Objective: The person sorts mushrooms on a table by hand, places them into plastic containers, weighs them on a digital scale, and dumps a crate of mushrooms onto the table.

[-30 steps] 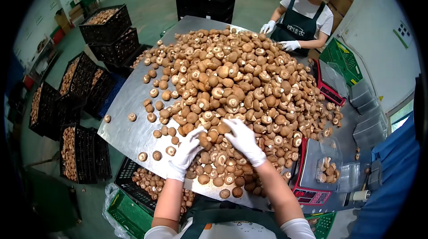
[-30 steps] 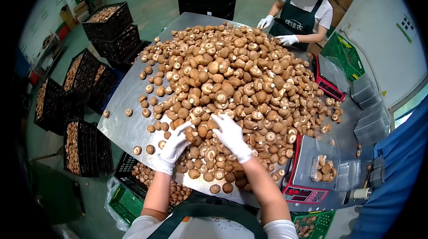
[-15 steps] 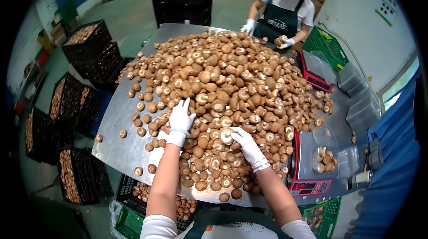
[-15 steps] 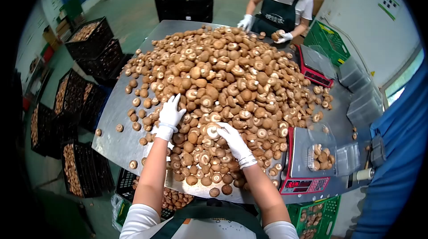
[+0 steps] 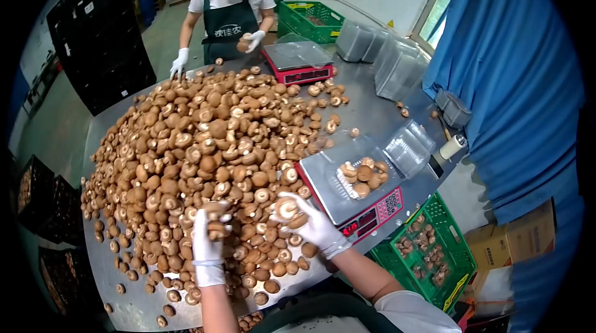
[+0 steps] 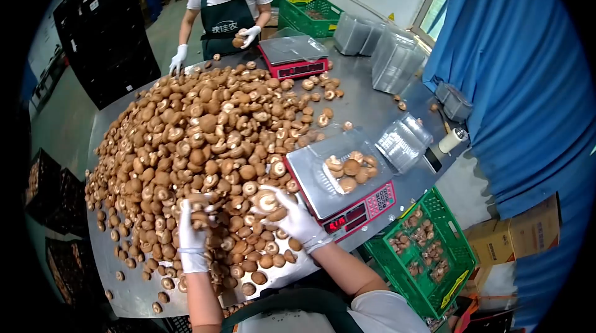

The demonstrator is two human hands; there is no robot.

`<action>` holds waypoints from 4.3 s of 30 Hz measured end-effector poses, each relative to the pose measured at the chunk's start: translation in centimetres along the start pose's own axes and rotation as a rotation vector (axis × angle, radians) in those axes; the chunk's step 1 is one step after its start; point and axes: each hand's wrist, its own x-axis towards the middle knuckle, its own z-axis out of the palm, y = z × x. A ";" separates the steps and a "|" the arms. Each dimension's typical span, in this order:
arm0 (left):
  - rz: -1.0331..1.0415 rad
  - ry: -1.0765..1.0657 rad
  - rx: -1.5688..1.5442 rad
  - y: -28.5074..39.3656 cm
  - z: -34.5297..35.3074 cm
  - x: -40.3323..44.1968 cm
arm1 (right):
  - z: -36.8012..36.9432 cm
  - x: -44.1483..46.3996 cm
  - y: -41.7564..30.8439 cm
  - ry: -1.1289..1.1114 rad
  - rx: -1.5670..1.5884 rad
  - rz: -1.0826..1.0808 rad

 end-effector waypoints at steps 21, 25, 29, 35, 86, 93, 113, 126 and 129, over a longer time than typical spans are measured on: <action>0.548 0.090 1.194 -17.2 20.9 -0.3 | -32.3 -0.4 -9.6 0.277 -0.647 -0.146; 0.111 0.225 0.716 -17.7 19.3 -3.2 | -33.7 2.4 -6.3 0.282 -0.515 -0.029; -0.064 0.011 0.584 -20.5 18.4 -4.2 | -33.2 6.5 -3.3 0.283 -0.241 0.201; -0.266 -0.049 0.304 -22.9 20.2 -4.0 | -31.9 3.7 -7.9 0.265 0.054 0.067; 0.608 -0.069 1.361 -19.4 21.9 -2.5 | -26.7 -0.8 -9.5 -0.276 -1.210 -0.262; 0.611 -0.326 1.633 -21.6 25.8 1.2 | -29.4 0.0 -5.9 0.065 -0.958 -0.198; 0.750 -0.291 1.752 -24.3 28.9 3.5 | -32.1 -2.2 -7.1 0.196 0.374 -0.114; -0.197 -0.290 -0.148 -18.7 24.7 -2.0 | -26.9 1.4 -10.1 -0.015 -0.671 -0.437; -0.106 -0.059 -0.202 -17.4 21.9 -3.0 | -30.3 5.0 -6.8 0.365 -0.845 -0.130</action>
